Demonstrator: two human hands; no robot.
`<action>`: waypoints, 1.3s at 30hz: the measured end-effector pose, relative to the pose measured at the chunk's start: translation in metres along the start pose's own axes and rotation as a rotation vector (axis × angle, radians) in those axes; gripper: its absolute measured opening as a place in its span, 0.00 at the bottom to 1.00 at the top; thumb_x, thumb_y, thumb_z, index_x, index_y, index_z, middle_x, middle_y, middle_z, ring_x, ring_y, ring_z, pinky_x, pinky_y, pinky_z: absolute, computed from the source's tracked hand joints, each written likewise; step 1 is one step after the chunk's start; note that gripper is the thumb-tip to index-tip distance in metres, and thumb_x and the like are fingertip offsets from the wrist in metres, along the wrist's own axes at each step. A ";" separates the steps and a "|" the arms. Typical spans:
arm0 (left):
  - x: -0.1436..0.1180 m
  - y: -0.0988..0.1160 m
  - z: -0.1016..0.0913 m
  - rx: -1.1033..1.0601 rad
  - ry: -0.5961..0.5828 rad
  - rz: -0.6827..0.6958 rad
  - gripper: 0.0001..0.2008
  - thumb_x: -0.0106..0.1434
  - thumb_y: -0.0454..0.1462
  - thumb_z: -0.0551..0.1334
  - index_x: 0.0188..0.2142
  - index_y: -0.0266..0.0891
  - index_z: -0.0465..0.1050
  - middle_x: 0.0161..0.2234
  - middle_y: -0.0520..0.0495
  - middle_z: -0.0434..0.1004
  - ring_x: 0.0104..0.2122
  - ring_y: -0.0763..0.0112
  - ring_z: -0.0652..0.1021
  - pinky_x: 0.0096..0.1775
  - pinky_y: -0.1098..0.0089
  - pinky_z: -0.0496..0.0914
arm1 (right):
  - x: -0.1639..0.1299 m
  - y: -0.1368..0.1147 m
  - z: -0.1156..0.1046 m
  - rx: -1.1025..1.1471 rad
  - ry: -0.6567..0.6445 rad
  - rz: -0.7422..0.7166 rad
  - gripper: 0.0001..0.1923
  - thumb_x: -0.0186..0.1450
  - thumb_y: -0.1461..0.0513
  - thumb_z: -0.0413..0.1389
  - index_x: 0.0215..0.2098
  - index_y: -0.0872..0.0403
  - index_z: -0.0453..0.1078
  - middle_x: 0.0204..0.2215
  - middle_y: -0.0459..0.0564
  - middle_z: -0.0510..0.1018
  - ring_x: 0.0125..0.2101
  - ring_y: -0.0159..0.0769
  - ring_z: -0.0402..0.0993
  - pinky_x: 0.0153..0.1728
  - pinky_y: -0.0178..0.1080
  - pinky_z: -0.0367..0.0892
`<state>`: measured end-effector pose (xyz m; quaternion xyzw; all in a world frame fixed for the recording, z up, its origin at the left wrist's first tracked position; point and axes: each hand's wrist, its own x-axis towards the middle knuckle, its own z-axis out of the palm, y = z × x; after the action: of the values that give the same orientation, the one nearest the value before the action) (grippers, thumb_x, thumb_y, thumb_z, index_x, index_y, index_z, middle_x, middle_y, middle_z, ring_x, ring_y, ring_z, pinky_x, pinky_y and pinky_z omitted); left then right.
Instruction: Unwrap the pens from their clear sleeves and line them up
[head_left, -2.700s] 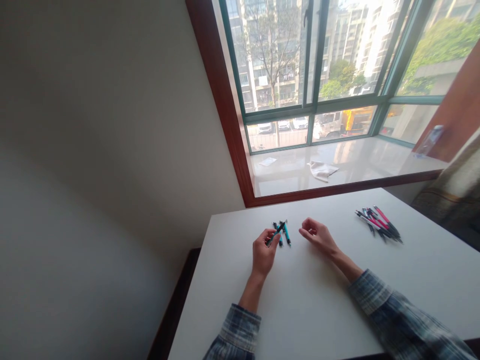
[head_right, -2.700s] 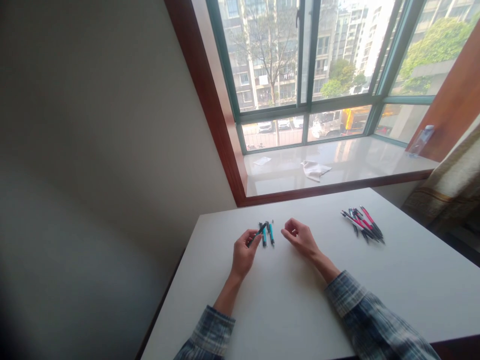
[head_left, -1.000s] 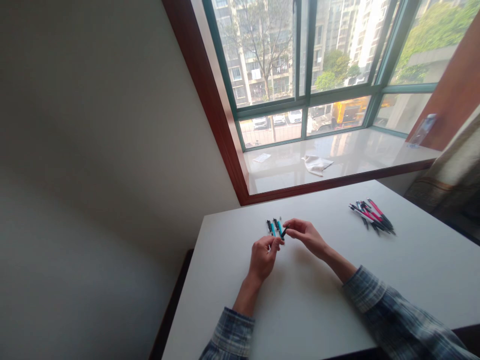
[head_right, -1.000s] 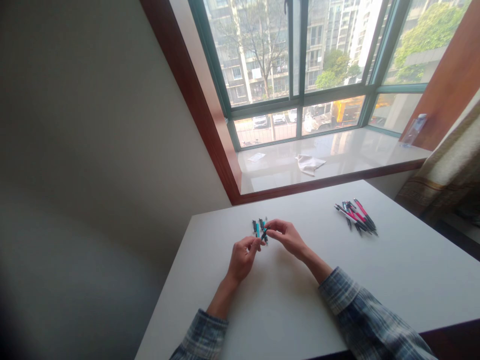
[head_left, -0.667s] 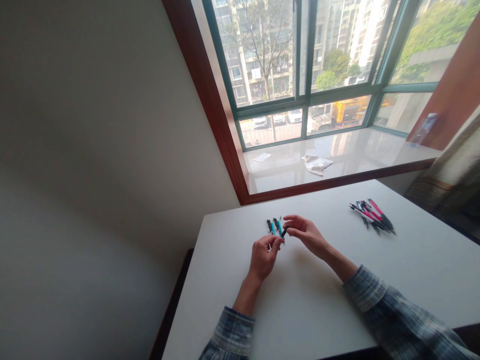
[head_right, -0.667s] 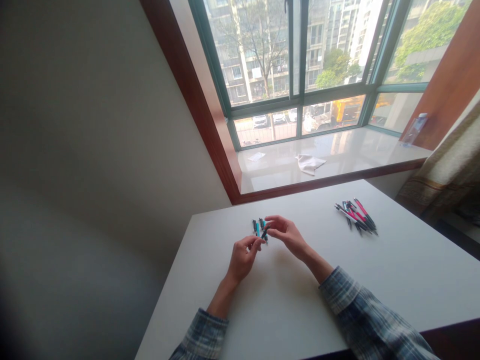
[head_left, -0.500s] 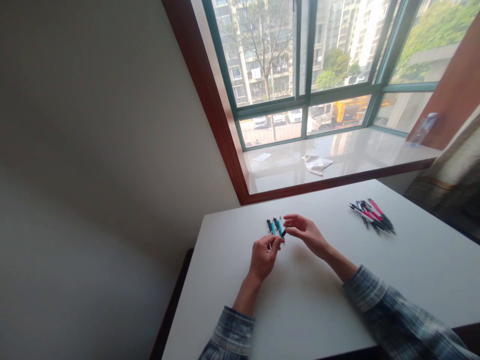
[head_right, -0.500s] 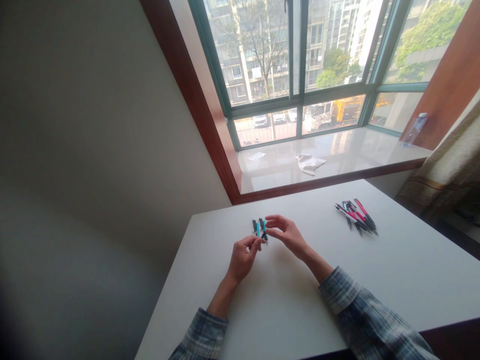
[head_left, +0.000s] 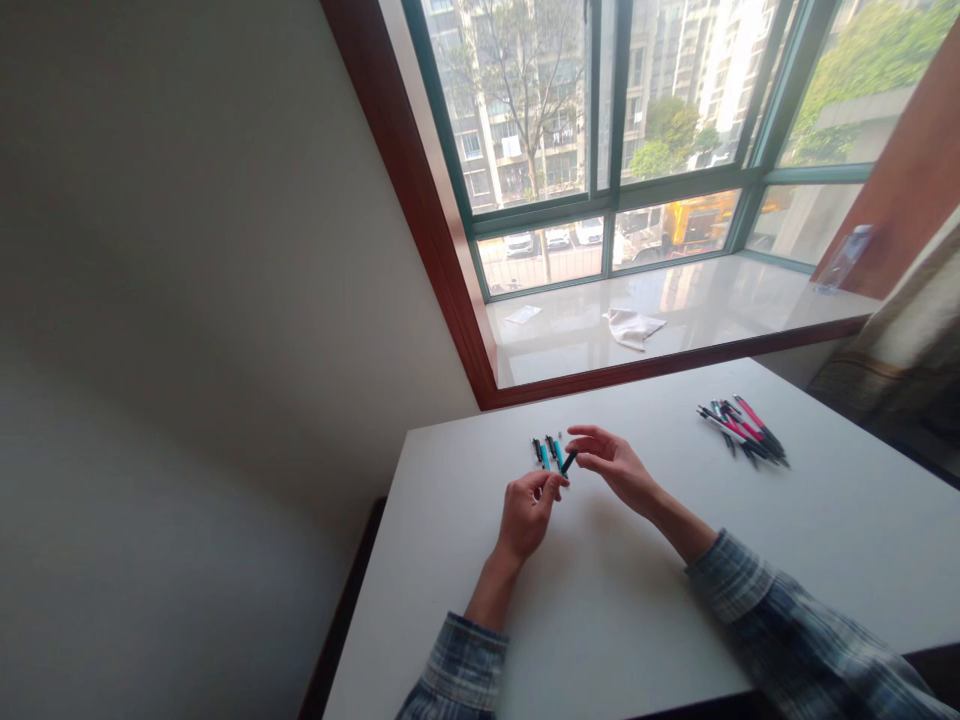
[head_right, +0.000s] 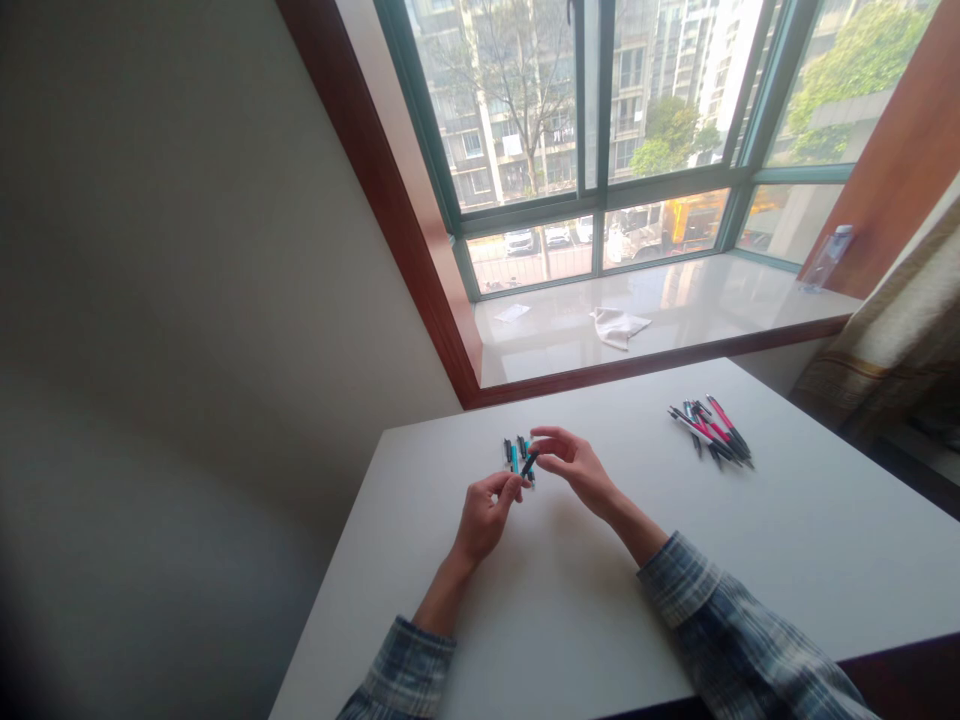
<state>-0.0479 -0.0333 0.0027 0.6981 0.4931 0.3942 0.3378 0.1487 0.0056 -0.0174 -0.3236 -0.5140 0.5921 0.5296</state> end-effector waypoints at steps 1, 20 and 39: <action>0.000 0.000 0.000 -0.001 -0.001 -0.001 0.21 0.72 0.49 0.57 0.38 0.39 0.84 0.27 0.48 0.79 0.29 0.67 0.75 0.34 0.70 0.64 | 0.000 0.000 0.000 -0.003 0.003 -0.002 0.25 0.60 0.54 0.69 0.54 0.49 0.74 0.44 0.52 0.82 0.47 0.44 0.78 0.51 0.47 0.69; 0.001 0.000 0.000 -0.006 -0.008 -0.002 0.22 0.72 0.50 0.57 0.35 0.38 0.84 0.27 0.48 0.79 0.30 0.67 0.75 0.34 0.70 0.63 | 0.001 0.000 0.000 -0.047 0.030 -0.002 0.23 0.61 0.53 0.68 0.53 0.50 0.75 0.42 0.52 0.81 0.44 0.43 0.77 0.47 0.45 0.70; 0.000 0.000 -0.001 -0.050 -0.047 -0.010 0.23 0.71 0.51 0.56 0.34 0.37 0.83 0.29 0.46 0.81 0.31 0.66 0.77 0.38 0.69 0.67 | 0.000 -0.004 0.002 0.108 0.016 0.026 0.25 0.58 0.56 0.71 0.53 0.49 0.75 0.42 0.51 0.81 0.43 0.41 0.77 0.48 0.44 0.71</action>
<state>-0.0492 -0.0333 0.0035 0.6961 0.4786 0.3883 0.3683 0.1486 0.0044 -0.0131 -0.3060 -0.4725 0.6232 0.5428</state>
